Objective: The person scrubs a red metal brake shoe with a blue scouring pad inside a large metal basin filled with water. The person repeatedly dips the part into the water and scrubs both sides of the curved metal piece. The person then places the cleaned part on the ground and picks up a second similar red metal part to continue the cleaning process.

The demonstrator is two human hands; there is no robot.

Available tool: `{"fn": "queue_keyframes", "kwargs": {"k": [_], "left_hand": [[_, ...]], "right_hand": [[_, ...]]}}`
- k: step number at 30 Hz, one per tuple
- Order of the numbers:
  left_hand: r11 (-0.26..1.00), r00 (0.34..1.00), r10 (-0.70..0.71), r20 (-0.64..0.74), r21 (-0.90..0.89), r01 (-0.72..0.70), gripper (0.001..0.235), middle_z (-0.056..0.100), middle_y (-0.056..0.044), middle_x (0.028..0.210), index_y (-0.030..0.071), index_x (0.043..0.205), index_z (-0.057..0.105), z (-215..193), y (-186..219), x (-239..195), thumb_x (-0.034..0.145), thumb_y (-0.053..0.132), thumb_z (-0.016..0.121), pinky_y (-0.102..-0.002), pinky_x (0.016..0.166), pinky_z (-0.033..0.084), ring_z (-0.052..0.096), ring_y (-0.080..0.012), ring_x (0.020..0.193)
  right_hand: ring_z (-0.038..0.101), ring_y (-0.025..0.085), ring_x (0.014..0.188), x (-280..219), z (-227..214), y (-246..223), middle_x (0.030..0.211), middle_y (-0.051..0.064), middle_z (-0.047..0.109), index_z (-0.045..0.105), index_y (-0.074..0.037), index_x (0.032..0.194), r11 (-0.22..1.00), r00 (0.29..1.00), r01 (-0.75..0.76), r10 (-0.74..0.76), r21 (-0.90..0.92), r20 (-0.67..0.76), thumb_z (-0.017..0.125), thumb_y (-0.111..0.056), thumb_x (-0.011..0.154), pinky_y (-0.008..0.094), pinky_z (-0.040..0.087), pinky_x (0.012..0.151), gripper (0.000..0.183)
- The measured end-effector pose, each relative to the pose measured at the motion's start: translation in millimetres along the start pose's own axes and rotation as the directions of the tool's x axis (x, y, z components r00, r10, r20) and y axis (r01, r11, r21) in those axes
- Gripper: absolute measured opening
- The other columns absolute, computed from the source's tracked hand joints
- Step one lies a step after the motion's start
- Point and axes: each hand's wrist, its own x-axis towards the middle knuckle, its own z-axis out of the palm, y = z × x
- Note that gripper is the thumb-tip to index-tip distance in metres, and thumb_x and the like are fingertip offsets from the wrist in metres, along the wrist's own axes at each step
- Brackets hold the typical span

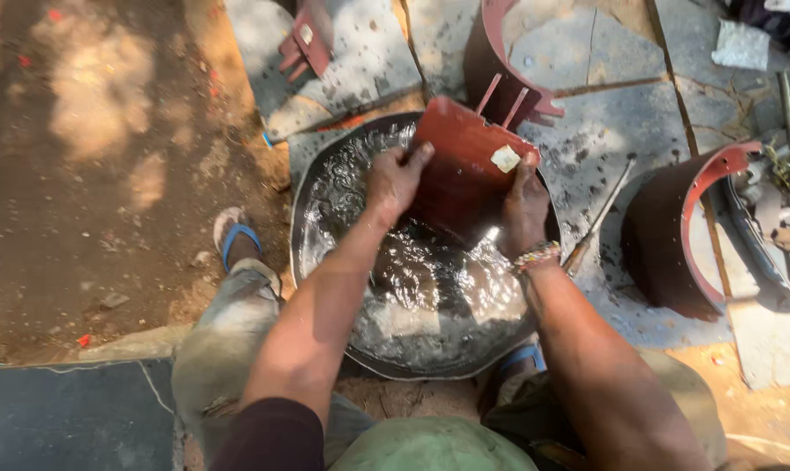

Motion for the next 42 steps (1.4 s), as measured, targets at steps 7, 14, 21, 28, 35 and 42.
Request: {"fn": "queue_keyframes", "kwargs": {"k": [7, 14, 21, 28, 35, 42], "left_hand": [[0.995, 0.978, -0.086, -0.191, 0.037, 0.095, 0.048, 0.062, -0.006, 0.059, 0.003, 0.073, 0.073, -6.2, -52.0, -44.4, 0.097, 0.045, 0.073, -0.037, 0.056, 0.041, 0.049, -0.0174, 0.055], [0.864, 0.924, -0.352, -0.151, -0.431, 0.259, 0.030, 0.060, 0.005, 0.068, 0.003, 0.079, 0.074, -25.2, -118.2, -49.5, 0.093, 0.030, 0.077, -0.029, 0.055, 0.038, 0.045, -0.0078, 0.060], [0.670, 0.964, -0.266, 0.017, -0.715, 0.198, 0.015, 0.071, 0.000, 0.089, 0.002, 0.103, 0.073, -13.3, -178.1, -18.3, 0.094, 0.014, 0.073, -0.025, 0.065, 0.050, 0.060, -0.0079, 0.072], [0.567, 0.919, -0.393, 0.044, -0.775, 0.279, 0.019, 0.069, -0.002, 0.089, 0.002, 0.108, 0.070, 15.4, -198.4, -5.1, 0.096, 0.016, 0.068, -0.030, 0.055, 0.055, 0.060, -0.0102, 0.068], [0.342, 0.880, -0.444, 0.170, -0.875, 0.342, 0.040, 0.070, -0.005, 0.092, 0.002, 0.116, 0.067, -17.4, -187.4, -22.7, 0.106, 0.037, 0.052, -0.031, 0.059, 0.057, 0.065, -0.0156, 0.073], [0.184, 0.873, -0.413, 0.258, -0.916, 0.357, 0.054, 0.070, -0.016, 0.106, 0.003, 0.116, 0.063, -18.5, -178.6, -18.7, 0.105, 0.051, 0.042, -0.041, 0.069, 0.064, 0.072, -0.0257, 0.085]], "right_hand": [[0.058, 0.014, 0.083, 18.2, 8.8, 40.4, 0.098, 0.008, 0.067, 0.066, 0.010, 0.121, 0.901, 0.935, -0.311, 0.234, 0.302, 0.266, 0.063, -0.033, 0.109, 0.033, 0.051, 0.074, 0.045], [0.055, 0.011, 0.053, 8.3, 58.6, 22.9, 0.078, 0.005, 0.068, 0.063, 0.000, 0.127, 0.872, 0.841, -0.484, 0.443, 0.066, 0.310, 0.065, -0.017, 0.098, 0.031, 0.043, 0.043, 0.034], [0.063, 0.016, 0.068, 30.9, 98.6, 87.1, 0.087, 0.007, 0.072, 0.069, -0.001, 0.119, 0.960, 0.958, -0.275, 0.278, -0.041, 0.067, 0.070, -0.009, 0.095, 0.034, 0.052, 0.056, 0.026], [0.059, 0.042, 0.126, -22.4, 100.9, 111.0, 0.135, 0.024, 0.062, 0.064, -0.006, 0.136, 0.695, 0.936, 0.307, -0.345, -0.651, 0.073, 0.059, -0.007, 0.097, 0.051, 0.048, 0.107, 0.039], [0.042, 0.042, 0.147, -43.5, 156.3, 66.6, 0.155, 0.023, 0.051, 0.057, -0.007, 0.145, 0.454, 0.583, 0.785, -0.310, -0.422, 0.751, 0.055, -0.013, 0.101, 0.054, 0.032, 0.119, 0.044], [0.059, 0.034, 0.132, 17.6, 185.1, 37.1, 0.136, 0.017, 0.064, 0.061, -0.011, 0.137, 0.440, 0.630, 0.651, 0.142, -0.619, 0.764, 0.048, -0.020, 0.097, 0.043, 0.047, 0.117, 0.043]]}}
